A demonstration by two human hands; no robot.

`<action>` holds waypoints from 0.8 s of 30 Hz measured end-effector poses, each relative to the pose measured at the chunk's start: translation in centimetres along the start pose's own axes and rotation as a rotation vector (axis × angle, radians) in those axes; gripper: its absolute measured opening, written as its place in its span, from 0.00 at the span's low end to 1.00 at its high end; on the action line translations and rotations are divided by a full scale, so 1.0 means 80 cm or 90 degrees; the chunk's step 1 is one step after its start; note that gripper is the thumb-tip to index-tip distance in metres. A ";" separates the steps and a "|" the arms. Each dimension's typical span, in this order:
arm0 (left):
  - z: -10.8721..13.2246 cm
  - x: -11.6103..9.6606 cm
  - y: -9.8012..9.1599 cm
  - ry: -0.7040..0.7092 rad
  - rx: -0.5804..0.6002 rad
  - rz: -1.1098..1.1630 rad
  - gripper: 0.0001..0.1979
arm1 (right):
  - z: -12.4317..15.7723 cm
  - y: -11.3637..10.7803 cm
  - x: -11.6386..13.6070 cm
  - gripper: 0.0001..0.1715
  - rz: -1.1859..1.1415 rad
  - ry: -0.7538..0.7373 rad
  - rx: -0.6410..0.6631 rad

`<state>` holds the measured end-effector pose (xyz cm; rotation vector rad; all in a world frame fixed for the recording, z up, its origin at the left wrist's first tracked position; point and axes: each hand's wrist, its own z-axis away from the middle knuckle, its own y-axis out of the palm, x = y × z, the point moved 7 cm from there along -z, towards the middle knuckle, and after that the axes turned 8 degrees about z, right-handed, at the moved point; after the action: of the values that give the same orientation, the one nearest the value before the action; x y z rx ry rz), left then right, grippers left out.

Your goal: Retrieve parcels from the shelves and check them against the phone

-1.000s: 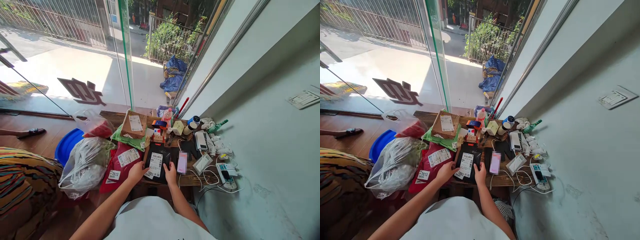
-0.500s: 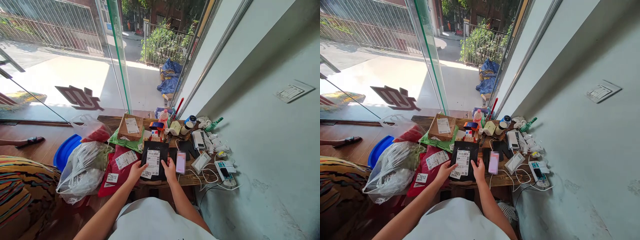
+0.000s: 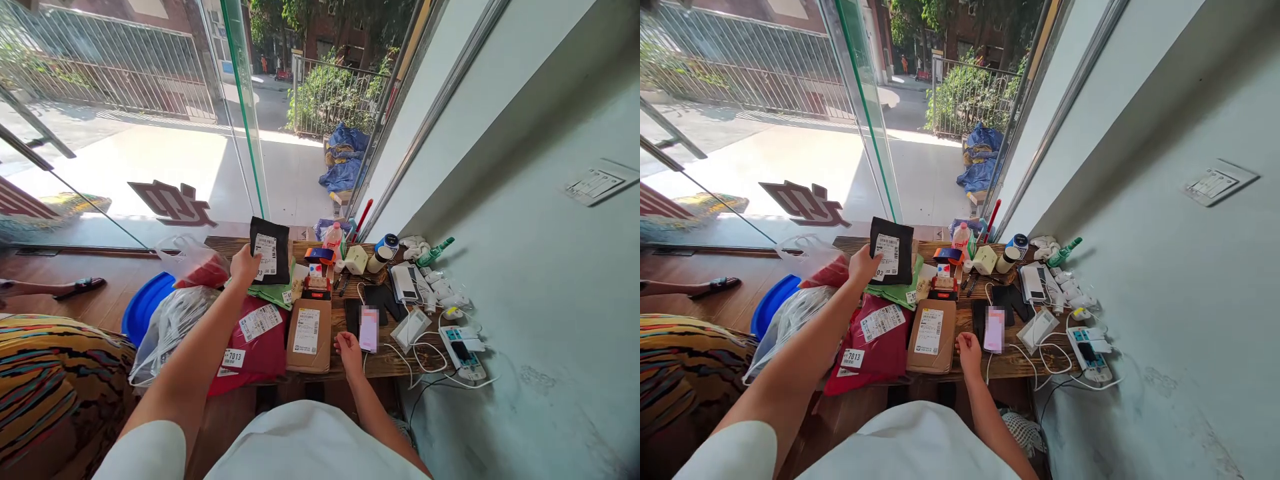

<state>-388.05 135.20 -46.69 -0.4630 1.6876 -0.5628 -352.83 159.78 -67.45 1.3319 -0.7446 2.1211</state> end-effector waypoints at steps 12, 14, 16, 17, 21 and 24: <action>0.176 -0.053 0.071 0.370 0.142 -0.200 0.17 | 0.004 0.010 -0.079 0.28 0.114 0.056 -0.009; 0.235 -0.018 0.102 0.343 0.242 -0.191 0.15 | 0.001 0.018 -0.085 0.34 0.106 0.064 0.024; 0.275 0.017 0.125 0.311 0.293 -0.204 0.15 | -0.001 0.027 -0.089 0.39 0.097 0.070 0.055; 0.287 0.031 0.131 0.298 0.298 -0.213 0.16 | -0.003 0.031 -0.091 0.41 0.095 0.072 0.065; 0.288 0.052 0.133 0.249 0.275 -0.210 0.18 | -0.007 0.040 -0.095 0.40 0.091 0.086 0.079; 0.279 0.053 0.132 0.214 0.327 -0.200 0.19 | -0.008 0.043 -0.091 0.39 0.072 0.091 0.091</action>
<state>-366.90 138.62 -59.59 -0.2653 1.7078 -1.3263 -352.80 156.75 -74.97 1.2200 -0.6320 2.3696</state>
